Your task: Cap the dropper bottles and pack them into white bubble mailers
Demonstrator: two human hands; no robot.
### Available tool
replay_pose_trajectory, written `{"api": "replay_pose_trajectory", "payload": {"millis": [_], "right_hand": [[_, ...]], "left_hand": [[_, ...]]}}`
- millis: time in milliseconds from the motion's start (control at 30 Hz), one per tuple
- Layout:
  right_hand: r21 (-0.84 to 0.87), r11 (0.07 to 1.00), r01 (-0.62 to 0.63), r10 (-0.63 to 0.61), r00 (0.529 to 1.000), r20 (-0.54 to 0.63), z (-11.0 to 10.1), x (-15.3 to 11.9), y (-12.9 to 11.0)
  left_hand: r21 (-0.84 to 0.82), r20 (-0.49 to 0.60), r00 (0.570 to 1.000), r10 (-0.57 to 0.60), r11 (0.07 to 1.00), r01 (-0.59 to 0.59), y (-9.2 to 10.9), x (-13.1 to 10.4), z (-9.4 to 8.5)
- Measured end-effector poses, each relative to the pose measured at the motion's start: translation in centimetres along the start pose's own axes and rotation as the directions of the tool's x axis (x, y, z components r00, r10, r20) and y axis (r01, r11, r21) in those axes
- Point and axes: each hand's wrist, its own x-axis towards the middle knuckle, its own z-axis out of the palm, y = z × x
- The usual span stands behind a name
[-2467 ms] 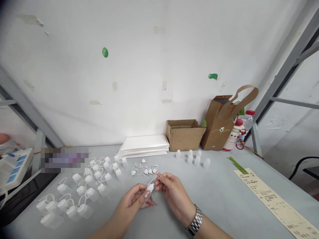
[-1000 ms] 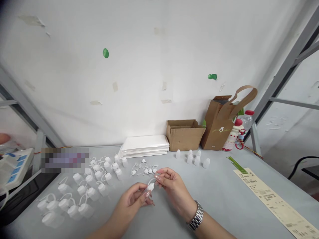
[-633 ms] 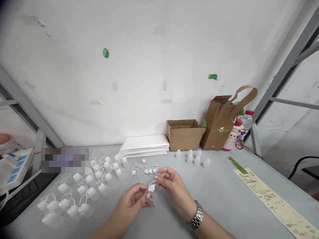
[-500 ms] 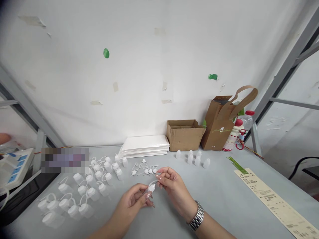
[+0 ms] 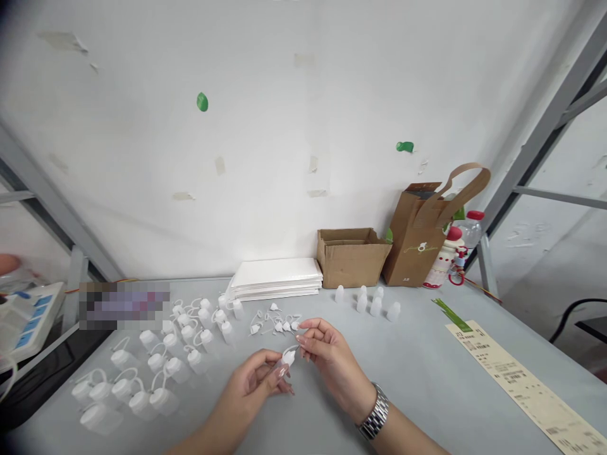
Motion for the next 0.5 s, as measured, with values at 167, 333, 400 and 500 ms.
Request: {"api": "replay_pose_trajectory", "payload": {"millis": [167, 333, 400, 500], "right_hand": [[-0.013, 1.000, -0.005, 0.005, 1.000, 0.015, -0.03, -0.04, 0.08], [0.022, 1.000, -0.012, 0.013, 1.000, -0.012, 0.02, -0.03, 0.09], [0.026, 1.000, -0.013, 0.013, 1.000, -0.014, 0.01, 0.01, 0.10], [0.021, 1.000, -0.020, 0.020, 1.000, -0.009, -0.02, 0.04, 0.15]], "left_hand": [[0.007, -0.004, 1.000, 0.000, 1.000, 0.000, 0.17, 0.01, 0.08], [0.021, -0.004, 1.000, 0.001, 1.000, 0.000, 0.00, 0.03, -0.02], [0.026, -0.008, 1.000, -0.002, 1.000, 0.003, -0.06, 0.02, -0.06], [0.027, -0.008, 1.000, -0.003, 1.000, 0.003, -0.02, 0.01, -0.05]]}}
